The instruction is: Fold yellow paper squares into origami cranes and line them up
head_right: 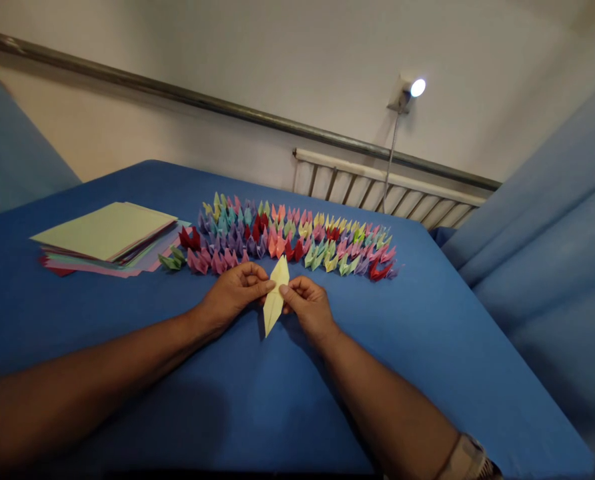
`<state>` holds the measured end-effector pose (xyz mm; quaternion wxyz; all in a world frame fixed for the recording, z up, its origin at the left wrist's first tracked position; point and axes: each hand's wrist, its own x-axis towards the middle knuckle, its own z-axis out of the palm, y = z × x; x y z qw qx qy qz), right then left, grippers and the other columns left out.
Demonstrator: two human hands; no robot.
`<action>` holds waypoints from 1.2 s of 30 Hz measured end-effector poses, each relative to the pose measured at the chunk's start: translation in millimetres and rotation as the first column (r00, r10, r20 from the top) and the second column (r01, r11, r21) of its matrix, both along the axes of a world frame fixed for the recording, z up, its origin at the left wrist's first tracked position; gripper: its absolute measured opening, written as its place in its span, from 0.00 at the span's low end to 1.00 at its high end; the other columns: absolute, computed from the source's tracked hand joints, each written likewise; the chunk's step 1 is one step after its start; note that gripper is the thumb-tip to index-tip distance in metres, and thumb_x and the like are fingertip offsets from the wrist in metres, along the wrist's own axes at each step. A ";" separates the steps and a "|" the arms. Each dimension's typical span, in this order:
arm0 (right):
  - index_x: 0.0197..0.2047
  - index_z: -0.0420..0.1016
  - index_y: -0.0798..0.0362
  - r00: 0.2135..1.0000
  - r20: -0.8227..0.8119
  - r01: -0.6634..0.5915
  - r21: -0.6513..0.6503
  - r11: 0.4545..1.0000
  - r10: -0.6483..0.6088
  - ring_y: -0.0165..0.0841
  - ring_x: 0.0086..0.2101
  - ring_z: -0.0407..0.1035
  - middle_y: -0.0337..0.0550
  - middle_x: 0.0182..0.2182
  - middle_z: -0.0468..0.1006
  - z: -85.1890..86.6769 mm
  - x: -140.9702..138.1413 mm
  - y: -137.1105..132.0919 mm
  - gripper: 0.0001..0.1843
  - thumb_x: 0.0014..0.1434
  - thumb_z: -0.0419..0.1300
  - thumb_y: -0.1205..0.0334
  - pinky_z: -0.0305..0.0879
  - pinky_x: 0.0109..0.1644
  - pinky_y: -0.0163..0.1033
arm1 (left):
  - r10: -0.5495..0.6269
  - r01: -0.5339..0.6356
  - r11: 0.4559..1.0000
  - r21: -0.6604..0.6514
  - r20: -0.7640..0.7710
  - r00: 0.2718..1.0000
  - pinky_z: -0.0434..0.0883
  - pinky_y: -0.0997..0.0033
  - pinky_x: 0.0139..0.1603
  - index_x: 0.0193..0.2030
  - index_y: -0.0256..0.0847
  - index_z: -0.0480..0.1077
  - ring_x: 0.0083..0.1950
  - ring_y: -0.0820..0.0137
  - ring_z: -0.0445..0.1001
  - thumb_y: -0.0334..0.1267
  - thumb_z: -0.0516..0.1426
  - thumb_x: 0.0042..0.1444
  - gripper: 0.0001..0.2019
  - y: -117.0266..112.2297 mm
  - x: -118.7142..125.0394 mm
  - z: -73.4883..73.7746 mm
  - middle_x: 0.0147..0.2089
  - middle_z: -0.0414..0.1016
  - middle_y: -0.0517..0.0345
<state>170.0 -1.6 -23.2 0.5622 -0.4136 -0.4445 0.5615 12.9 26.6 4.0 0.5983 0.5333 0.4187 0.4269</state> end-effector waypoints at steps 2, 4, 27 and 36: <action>0.25 0.69 0.52 1.000 0.005 0.027 0.029 0.999 -0.027 0.25 0.19 0.61 0.32 0.17 0.71 0.8 -0.8 -1.1 0.18 0.47 0.70 0.49 0.58 0.25 0.32 | -0.001 0.001 1.000 0.022 -0.021 1.000 0.65 0.77 0.26 0.29 0.39 0.65 0.23 0.77 0.67 0.43 0.65 0.46 0.14 -0.7 0.4 -1.2 0.21 0.68 0.67; 0.26 0.70 0.52 0.999 0.007 0.052 0.056 0.997 -0.052 0.25 0.19 0.61 0.32 0.18 0.70 1.3 -1.2 -2.0 0.17 0.49 0.69 0.50 0.58 0.26 0.32 | -0.013 0.016 0.998 0.057 -0.048 0.999 0.67 0.76 0.29 0.29 0.38 0.67 0.25 0.77 0.69 0.42 0.64 0.47 0.12 -1.8 0.5 -1.9 0.23 0.70 0.66; 0.45 0.71 0.54 0.525 0.697 -0.097 0.619 0.779 -0.488 0.34 0.34 0.69 0.44 0.33 0.74 10.5 -4.2 -18.7 0.10 0.65 0.51 0.64 0.65 0.40 0.40 | -0.150 0.152 0.988 0.041 -0.038 0.988 0.66 0.74 0.35 0.33 0.37 0.72 0.31 0.74 0.69 0.46 0.61 0.52 0.12 -7.8 -2.9 -0.4 0.28 0.71 0.62; 0.43 0.71 0.52 0.811 0.460 0.140 0.445 0.885 -0.360 0.30 0.30 0.68 0.40 0.33 0.74 -2.0 -2.0 -10.3 0.09 0.59 0.60 0.59 0.66 0.36 0.36 | -0.063 0.064 0.997 -0.045 0.026 0.998 0.65 0.73 0.35 0.32 0.35 0.73 0.31 0.73 0.68 0.48 0.61 0.52 0.15 -2.2 -1.1 -6.7 0.29 0.72 0.60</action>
